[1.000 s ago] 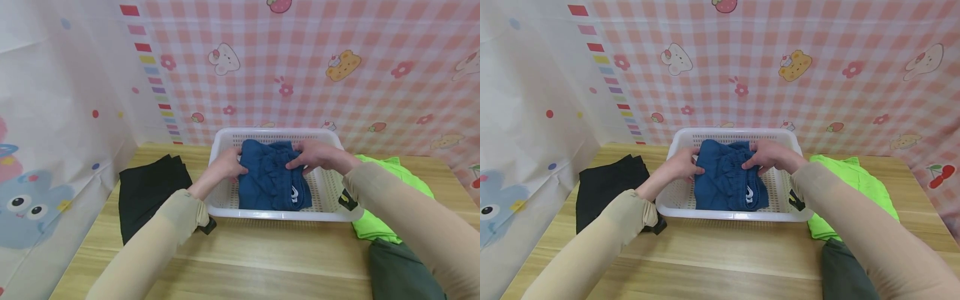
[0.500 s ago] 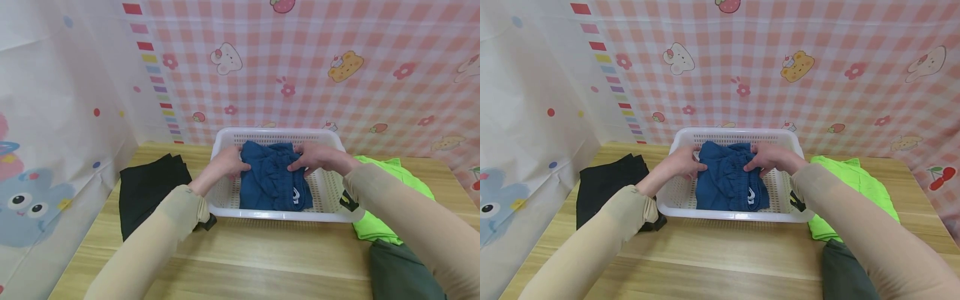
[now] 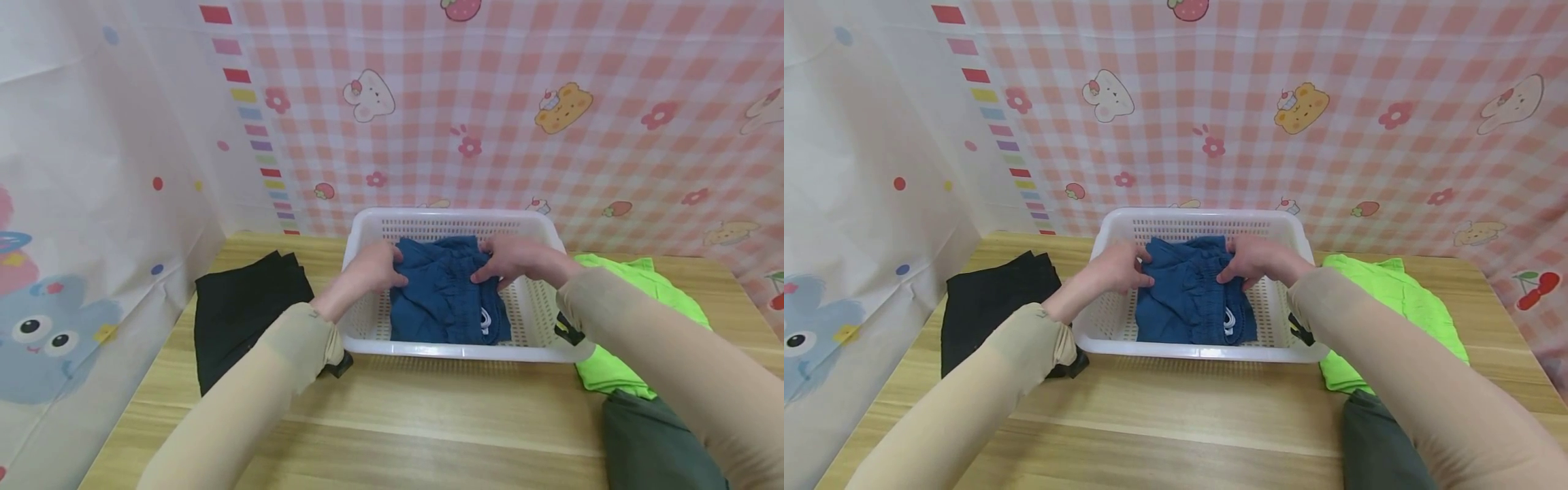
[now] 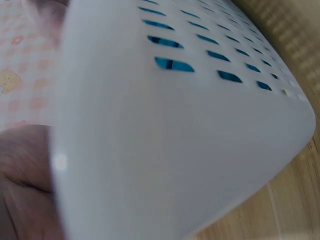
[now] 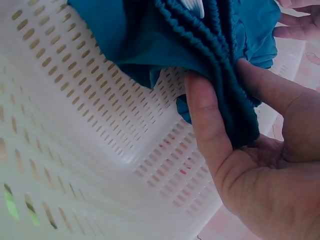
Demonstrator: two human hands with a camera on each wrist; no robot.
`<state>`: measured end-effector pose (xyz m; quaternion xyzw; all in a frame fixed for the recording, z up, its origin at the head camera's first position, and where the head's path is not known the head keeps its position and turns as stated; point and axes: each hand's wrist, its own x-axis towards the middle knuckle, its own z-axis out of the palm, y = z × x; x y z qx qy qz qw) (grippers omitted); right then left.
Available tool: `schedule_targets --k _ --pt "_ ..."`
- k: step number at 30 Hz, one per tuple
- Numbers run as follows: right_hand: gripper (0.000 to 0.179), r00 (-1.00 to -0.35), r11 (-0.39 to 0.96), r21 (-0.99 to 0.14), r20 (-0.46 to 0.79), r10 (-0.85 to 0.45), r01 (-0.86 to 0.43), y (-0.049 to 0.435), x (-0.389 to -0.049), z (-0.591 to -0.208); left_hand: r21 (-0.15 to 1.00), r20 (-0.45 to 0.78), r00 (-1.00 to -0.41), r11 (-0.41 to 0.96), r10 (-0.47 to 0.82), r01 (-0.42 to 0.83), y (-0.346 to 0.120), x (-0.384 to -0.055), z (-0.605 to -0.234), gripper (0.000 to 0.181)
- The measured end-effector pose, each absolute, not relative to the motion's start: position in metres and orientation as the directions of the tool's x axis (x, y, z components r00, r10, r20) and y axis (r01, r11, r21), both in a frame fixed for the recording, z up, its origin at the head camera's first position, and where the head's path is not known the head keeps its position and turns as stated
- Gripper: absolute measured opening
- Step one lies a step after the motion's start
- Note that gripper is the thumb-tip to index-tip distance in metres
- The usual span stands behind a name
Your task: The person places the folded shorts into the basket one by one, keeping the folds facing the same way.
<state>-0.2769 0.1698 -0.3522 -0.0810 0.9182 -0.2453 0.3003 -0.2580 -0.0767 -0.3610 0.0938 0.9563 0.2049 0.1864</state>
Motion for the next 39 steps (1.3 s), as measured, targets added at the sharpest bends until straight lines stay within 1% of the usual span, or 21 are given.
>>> schedule_targets --k 5,9,13,17,19,23,28,32,35,39 --pt "0.067 -0.829 0.912 -0.392 -0.465 -0.311 -0.122 0.17 -0.278 -0.357 0.37 -0.36 -0.884 0.915 0.299 0.159 -0.076 -0.257 -0.365 0.054" --pt "0.065 -0.849 0.928 -0.331 -0.43 -0.307 -0.168 0.169 -0.277 -0.36 0.342 -0.386 -0.861 0.918 0.331 0.199 -0.076 -0.258 -0.369 0.059" --pt "0.06 -0.879 0.932 -0.274 -0.348 -0.325 -0.236 0.168 -0.277 -0.365 0.333 -0.41 -0.84 0.916 0.355 0.225 -0.075 -0.259 -0.372 0.063" --pt "0.049 -0.9 0.934 -0.209 -0.272 -0.341 -0.291 0.166 -0.277 -0.372 0.302 -0.424 -0.821 0.914 0.382 0.269 -0.074 -0.258 -0.373 0.067" --pt "0.042 -0.901 0.937 -0.186 -0.271 -0.338 -0.296 0.165 -0.277 -0.374 0.288 -0.432 -0.814 0.915 0.388 0.284 -0.074 -0.258 -0.374 0.068" --pt "0.04 -0.893 0.939 -0.146 -0.294 -0.341 -0.31 0.164 -0.278 -0.376 0.28 -0.44 -0.807 0.914 0.394 0.294 -0.074 -0.258 -0.377 0.069" --pt "0.052 -0.87 0.932 -0.132 -0.334 -0.363 -0.339 0.165 -0.278 -0.373 0.295 -0.437 -0.809 0.912 0.393 0.283 -0.073 -0.259 -0.378 0.075" --pt "0.064 -0.846 0.937 -0.17 -0.401 -0.35 -0.307 0.164 -0.276 -0.372 0.296 -0.433 -0.809 0.91 0.398 0.289 -0.072 -0.259 -0.379 0.079" --pt "0.065 -0.835 0.938 -0.194 -0.429 -0.344 -0.287 0.164 -0.276 -0.373 0.294 -0.427 -0.809 0.908 0.405 0.299 -0.071 -0.26 -0.38 0.08" --pt "0.063 -0.829 0.931 -0.175 -0.423 -0.366 -0.322 0.165 -0.278 -0.376 0.291 -0.42 -0.813 0.909 0.403 0.3 -0.071 -0.261 -0.383 0.08"
